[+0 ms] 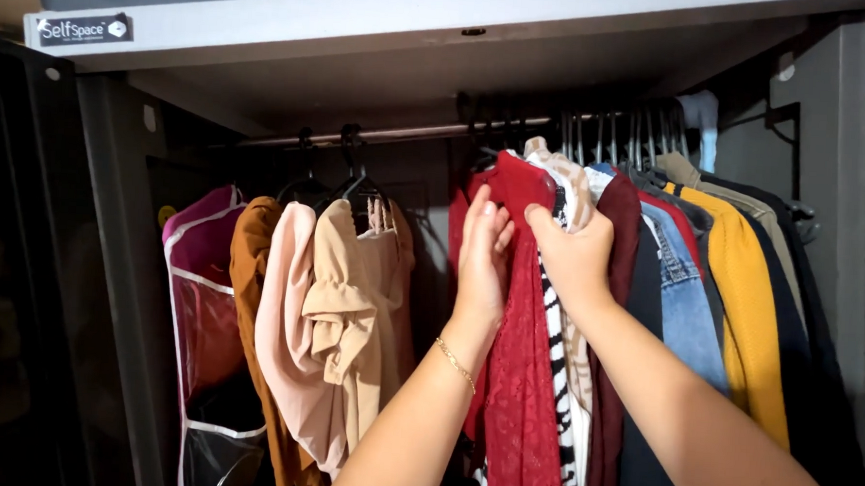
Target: The recorder picks out several items of clothing from a closet and places them on a bed.
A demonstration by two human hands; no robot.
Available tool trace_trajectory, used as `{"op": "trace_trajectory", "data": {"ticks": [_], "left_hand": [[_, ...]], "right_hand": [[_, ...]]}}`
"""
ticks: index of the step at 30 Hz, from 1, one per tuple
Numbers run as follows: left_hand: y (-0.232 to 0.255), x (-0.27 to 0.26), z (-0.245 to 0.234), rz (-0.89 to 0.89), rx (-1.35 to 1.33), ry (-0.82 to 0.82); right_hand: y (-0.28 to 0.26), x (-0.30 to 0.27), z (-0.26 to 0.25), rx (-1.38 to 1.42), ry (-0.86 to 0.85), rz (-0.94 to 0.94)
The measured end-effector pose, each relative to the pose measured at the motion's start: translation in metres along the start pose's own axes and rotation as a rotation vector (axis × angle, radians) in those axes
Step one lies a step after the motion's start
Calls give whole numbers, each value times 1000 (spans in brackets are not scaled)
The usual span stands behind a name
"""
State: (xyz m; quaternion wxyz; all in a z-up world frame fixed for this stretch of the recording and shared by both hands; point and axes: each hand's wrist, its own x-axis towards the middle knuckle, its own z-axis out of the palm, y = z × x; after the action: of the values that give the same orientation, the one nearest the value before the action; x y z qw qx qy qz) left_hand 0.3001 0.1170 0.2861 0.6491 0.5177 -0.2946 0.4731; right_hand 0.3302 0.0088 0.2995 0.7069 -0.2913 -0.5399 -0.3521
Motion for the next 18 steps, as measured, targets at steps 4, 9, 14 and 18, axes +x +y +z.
{"op": "trace_trajectory", "data": {"ticks": [4,9,14,18], "left_hand": [[8,-6,0,-40,11,37],[18,-20,-3,-99,18,53],[26,-37,-5,-231,-30,126],[29,-57,-6,-332,-71,133]], "right_hand": [[-12,-3,2,-7,-10,-21],[-31,-25,-7,-42,-30,-78],[-49,-47,-19,-9,-23,-62],[-71,-62,-30,-55,47,138]]}}
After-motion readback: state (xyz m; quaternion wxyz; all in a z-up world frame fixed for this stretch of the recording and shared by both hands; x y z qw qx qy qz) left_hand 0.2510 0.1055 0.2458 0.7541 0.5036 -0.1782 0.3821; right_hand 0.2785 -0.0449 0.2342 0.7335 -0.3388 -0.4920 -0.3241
